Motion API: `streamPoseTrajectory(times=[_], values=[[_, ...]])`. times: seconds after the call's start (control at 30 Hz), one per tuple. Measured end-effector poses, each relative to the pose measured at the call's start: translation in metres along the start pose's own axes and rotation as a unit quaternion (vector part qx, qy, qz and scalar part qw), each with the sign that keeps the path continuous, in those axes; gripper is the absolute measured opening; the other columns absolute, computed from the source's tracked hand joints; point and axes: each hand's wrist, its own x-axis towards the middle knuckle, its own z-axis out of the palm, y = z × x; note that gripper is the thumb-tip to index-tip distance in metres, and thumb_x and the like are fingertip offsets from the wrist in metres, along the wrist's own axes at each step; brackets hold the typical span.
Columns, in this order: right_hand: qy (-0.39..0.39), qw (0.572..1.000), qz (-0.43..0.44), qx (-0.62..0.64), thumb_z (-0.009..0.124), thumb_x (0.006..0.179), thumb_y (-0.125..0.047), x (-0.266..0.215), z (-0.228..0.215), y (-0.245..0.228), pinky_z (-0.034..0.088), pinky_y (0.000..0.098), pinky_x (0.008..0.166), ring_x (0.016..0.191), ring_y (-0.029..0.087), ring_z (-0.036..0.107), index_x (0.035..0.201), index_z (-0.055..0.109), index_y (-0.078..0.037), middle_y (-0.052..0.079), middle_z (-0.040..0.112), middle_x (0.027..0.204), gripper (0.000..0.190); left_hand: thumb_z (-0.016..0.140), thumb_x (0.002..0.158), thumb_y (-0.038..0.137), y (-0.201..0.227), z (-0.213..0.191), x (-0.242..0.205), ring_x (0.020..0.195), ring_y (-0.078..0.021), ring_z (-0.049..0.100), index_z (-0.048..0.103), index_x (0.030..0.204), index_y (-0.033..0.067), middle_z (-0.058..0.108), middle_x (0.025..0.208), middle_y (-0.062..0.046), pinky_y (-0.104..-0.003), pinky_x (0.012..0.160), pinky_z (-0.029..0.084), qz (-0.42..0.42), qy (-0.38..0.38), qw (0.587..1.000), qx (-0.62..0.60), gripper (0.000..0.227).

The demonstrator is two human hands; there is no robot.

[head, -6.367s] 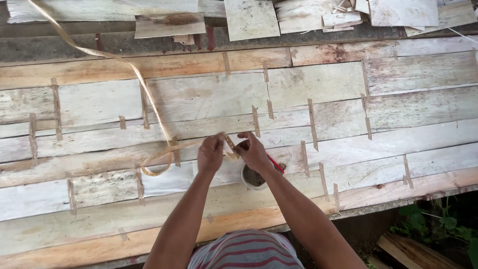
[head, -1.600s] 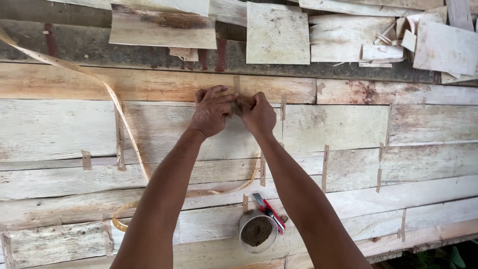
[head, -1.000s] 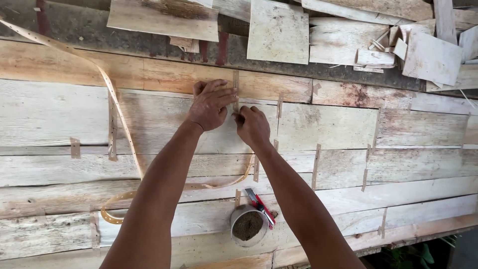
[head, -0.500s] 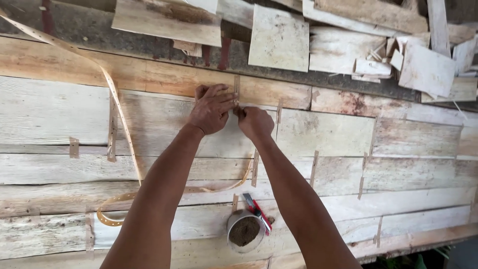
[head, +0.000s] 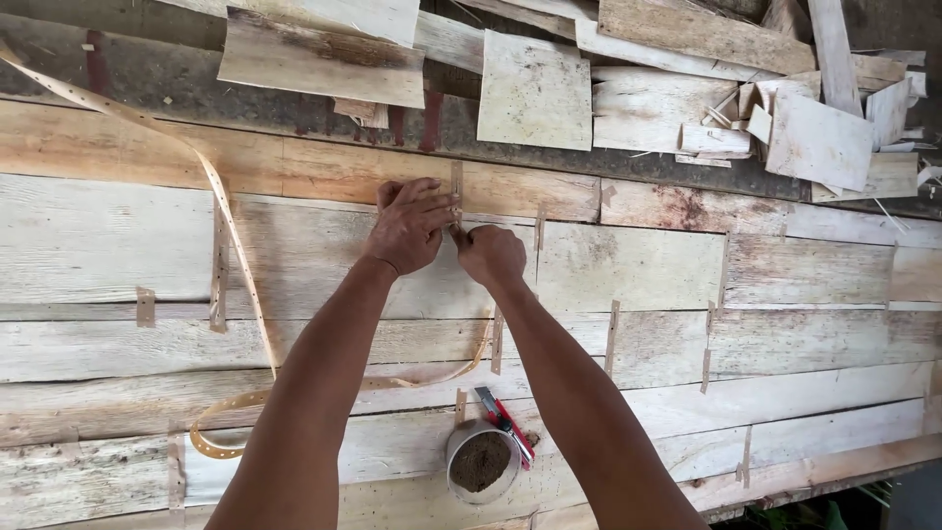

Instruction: Applying thin adhesive strips to the gaps between wooden boards on a large panel to seal or finish the joints.

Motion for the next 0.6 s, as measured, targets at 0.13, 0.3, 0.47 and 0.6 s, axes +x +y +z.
streamPoseTrajectory(times=[0.13,0.3,0.47,0.6], values=[[-0.019,1.0,-0.001,0.003,0.053,0.094,-0.052,0.008,0.002,0.011,0.058,0.0528,0.078,0.082,0.045,0.074,0.077,0.078,-0.009,0.018,0.073,0.071,0.052,0.068,0.079,0.017,0.008,-0.011,0.002,0.134,-0.0137,0.055,0.073,0.094,0.0328,0.074,0.117,0.017,-0.041,0.103,0.035,-0.007,0.001,1.0,-0.012,0.022],[-0.062,0.995,0.003,0.082,0.06,0.093,-0.049,0.02,0.0,0.031,0.055,0.0439,0.068,0.068,0.039,0.071,0.067,0.073,-0.014,0.013,0.068,0.062,0.045,0.067,0.08,0.016,0.015,-0.028,0.01,0.133,-0.0122,0.056,0.073,0.1,0.0307,0.074,0.118,0.015,-0.039,0.103,0.035,-0.009,0.007,1.0,-0.004,0.026],[-0.046,0.996,0.046,0.062,0.052,0.093,-0.062,0.027,-0.01,0.017,0.056,0.0474,0.07,0.076,0.041,0.073,0.071,0.076,-0.013,0.014,0.07,0.066,0.059,0.067,0.081,0.017,0.008,-0.012,0.006,0.132,-0.0108,0.055,0.072,0.102,0.03,0.073,0.12,0.015,-0.039,0.103,0.035,-0.007,0.021,1.0,0.005,0.026],[-0.059,0.995,0.068,0.03,0.057,0.088,-0.047,0.027,-0.02,0.001,0.058,0.0484,0.075,0.083,0.044,0.074,0.081,0.079,-0.008,0.018,0.073,0.074,0.046,0.065,0.085,0.019,0.016,-0.026,0.009,0.131,-0.0129,0.055,0.071,0.095,0.0278,0.072,0.115,0.013,-0.043,0.103,0.035,0.021,0.034,0.998,0.046,0.015]])
